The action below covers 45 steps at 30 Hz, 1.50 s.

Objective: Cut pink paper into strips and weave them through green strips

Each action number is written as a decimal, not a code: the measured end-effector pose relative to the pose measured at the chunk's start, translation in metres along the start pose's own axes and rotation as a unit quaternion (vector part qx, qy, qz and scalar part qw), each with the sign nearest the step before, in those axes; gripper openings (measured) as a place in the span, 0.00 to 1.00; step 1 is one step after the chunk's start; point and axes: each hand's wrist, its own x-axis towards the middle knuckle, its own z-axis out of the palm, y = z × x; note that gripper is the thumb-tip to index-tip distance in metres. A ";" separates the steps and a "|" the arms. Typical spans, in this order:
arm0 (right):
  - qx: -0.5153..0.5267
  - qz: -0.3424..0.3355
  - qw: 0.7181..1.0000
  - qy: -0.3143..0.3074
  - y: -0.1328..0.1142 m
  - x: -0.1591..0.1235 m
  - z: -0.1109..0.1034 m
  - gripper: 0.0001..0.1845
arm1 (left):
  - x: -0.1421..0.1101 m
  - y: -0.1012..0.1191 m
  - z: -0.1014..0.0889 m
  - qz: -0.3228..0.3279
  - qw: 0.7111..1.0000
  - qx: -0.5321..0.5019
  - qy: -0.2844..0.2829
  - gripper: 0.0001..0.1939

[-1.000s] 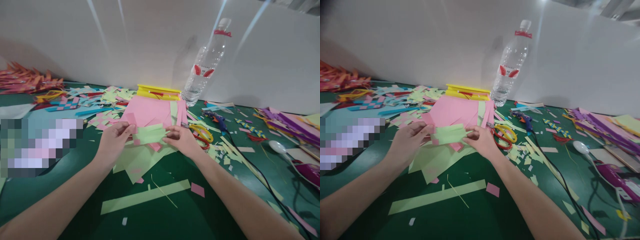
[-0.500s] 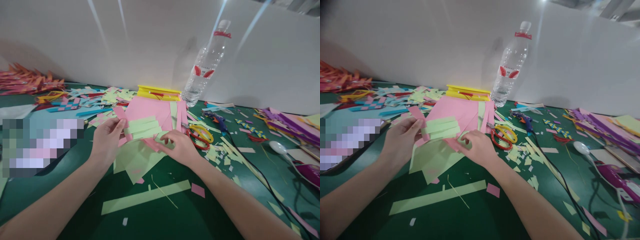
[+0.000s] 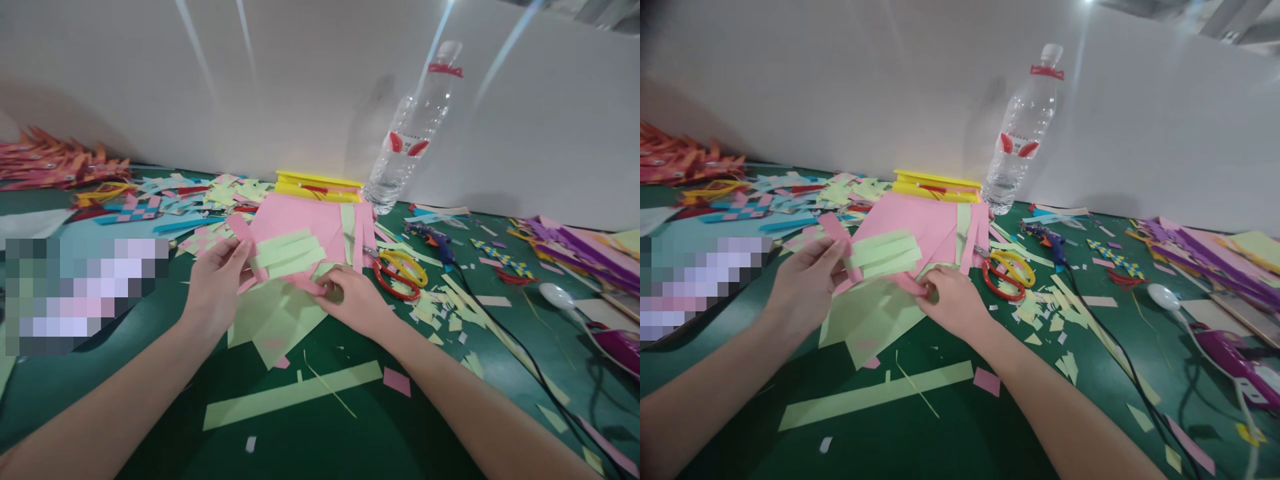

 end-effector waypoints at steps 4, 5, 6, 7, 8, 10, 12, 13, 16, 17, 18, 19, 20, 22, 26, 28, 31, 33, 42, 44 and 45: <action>0.053 0.036 0.998 0.001 0.003 0.001 0.000 0.03 | 0.001 -0.001 0.000 -0.029 0.998 -0.055 0.019 0.04; 0.054 0.043 0.998 0.006 0.004 0.002 0.000 0.03 | 0.002 -0.001 0.000 -0.030 0.997 -0.062 0.020 0.04; 0.050 0.051 0.997 0.012 0.005 0.002 0.000 0.03 | 0.002 -0.001 0.000 -0.028 0.997 -0.068 0.022 0.05; 0.042 0.060 0.997 0.021 0.007 0.002 0.000 0.02 | 0.002 0.000 0.000 -0.027 0.996 -0.076 0.026 0.05; 0.034 0.069 0.997 0.031 0.008 0.002 0.000 0.02 | 0.002 0.001 0.000 -0.026 0.996 -0.083 0.029 0.04; 0.027 0.082 0.995 0.056 0.012 0.003 -0.001 0.01 | 0.001 0.003 0.000 -0.026 0.994 -0.097 0.035 0.04; 0.034 0.091 0.991 0.090 0.015 0.003 -0.003 0.02 | 0.001 0.005 0.001 -0.027 0.992 -0.116 0.038 0.04; 0.040 0.096 0.989 0.107 0.017 0.004 -0.004 0.02 | 0.000 0.007 0.001 -0.027 0.990 -0.130 0.040 0.04; 0.082 0.123 0.977 0.152 0.022 0.006 -0.007 0.04 | 0.000 0.009 0.002 -0.023 0.983 -0.174 0.052 0.05; 0.111 0.133 0.971 0.163 0.023 0.006 -0.007 0.05 | 0.000 0.010 0.003 -0.022 0.981 -0.184 0.056 0.06; 0.147 0.141 0.963 0.174 0.024 0.007 -0.008 0.06 | 0.000 0.010 0.003 -0.022 0.980 -0.190 0.060 0.06; 0.189 0.147 0.954 0.183 0.025 0.007 -0.007 0.08 | -0.001 0.011 0.004 -0.022 0.979 -0.194 0.063 0.07; 0.232 0.149 0.942 0.189 0.026 0.008 -0.007 0.10 | -0.001 0.012 0.004 -0.025 0.978 -0.197 0.065 0.07; 0.313 0.146 0.918 0.195 0.025 0.008 -0.005 0.13 | -0.003 0.014 0.005 -0.031 0.977 -0.203 0.063 0.08; 0.394 0.131 0.890 0.186 0.020 0.009 -0.001 0.15 | -0.005 0.017 0.007 -0.044 0.974 -0.217 0.052 0.09; 0.406 0.124 0.892 0.156 0.018 0.009 0.000 0.17 | -0.006 0.018 0.008 -0.054 0.972 -0.222 0.055 0.08; 0.425 0.111 0.895 0.077 0.016 0.007 0.001 0.19 | -0.006 0.018 0.008 -0.060 0.971 -0.224 0.057 0.07; 0.423 0.095 0.900 0.041 0.016 0.006 0.002 0.19 | -0.006 0.018 0.008 -0.069 0.974 -0.212 0.030 0.05; 0.349 0.012 0.925 0.148 0.024 0.007 -0.001 0.15 | -0.011 0.002 0.004 -0.119 0.971 0.034 -0.203 0.09; 0.355 0.033 0.914 0.193 0.025 0.008 -0.002 0.12 | -0.015 0.002 0.006 -0.128 0.959 0.085 -0.239 0.10; 0.363 0.047 0.905 0.217 0.026 0.009 -0.001 0.10 | -0.017 0.003 0.007 -0.139 0.952 0.099 -0.255 0.10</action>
